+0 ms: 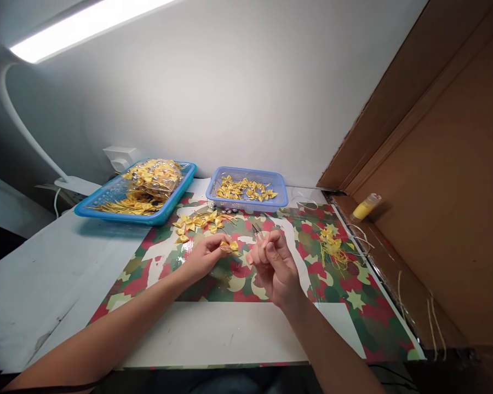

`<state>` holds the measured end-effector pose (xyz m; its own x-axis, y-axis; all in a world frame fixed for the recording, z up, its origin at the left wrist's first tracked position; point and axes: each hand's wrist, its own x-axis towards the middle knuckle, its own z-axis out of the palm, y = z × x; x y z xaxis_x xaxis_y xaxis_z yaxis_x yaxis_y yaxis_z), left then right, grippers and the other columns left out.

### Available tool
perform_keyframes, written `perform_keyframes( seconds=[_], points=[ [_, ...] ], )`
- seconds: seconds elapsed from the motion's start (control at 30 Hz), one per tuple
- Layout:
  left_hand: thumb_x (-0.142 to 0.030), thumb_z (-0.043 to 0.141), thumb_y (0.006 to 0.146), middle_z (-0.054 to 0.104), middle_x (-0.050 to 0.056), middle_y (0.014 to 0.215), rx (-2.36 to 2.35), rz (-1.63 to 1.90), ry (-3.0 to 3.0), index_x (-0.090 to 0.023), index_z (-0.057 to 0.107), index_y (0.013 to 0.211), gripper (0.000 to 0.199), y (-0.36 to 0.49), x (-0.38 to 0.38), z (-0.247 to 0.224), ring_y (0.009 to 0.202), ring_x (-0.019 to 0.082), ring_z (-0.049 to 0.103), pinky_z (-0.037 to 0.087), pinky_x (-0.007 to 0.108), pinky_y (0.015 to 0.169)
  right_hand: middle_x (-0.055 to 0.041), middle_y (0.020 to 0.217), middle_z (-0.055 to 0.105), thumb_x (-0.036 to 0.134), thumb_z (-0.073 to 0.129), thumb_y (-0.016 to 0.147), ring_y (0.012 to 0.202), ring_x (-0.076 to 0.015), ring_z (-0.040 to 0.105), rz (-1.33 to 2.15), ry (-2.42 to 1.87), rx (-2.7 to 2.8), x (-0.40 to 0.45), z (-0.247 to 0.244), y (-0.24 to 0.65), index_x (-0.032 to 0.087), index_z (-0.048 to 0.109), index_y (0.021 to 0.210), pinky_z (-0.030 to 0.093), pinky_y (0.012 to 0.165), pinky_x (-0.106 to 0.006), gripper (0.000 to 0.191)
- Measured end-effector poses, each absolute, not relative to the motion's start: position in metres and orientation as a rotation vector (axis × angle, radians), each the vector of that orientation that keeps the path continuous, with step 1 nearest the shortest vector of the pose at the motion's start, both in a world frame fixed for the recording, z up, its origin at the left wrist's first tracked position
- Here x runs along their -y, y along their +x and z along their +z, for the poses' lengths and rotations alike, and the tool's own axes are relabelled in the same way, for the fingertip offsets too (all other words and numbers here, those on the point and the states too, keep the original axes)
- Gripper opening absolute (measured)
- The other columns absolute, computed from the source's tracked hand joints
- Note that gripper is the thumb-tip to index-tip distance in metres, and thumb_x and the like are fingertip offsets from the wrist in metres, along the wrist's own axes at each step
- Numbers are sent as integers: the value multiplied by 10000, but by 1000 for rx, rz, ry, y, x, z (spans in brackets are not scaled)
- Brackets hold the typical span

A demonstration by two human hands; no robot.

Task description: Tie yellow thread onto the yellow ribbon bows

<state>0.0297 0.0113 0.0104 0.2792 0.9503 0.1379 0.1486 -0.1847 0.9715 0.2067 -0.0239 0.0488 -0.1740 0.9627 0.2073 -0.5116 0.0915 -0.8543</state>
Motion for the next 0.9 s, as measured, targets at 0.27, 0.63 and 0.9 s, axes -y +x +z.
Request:
perform_keyframes(
  seconds=[0.27,0.63,0.9],
  points=[
    [-282,603,615,485,-20,687,-894,1217,816,-178,478,636,164,39,-9,16,640,98,461,440,240,627,82,558,196,413,607,846,503,-99,227,1841,-532,928,34,27,189,241,435,797,381,590,-282,248],
    [-244,614,568,488,-7,672,-773,1201,810,-159,474,556,164,31,-3,28,598,83,409,378,222,557,87,566,151,361,666,795,487,-83,153,1804,-681,755,12,17,195,225,399,759,280,461,-209,301],
    [-201,600,563,505,-10,689,-762,1156,822,-150,482,529,133,30,0,30,588,76,412,350,226,567,94,538,198,305,743,725,479,-61,178,1749,-712,646,3,19,200,202,472,744,284,456,-177,290]
  ],
)
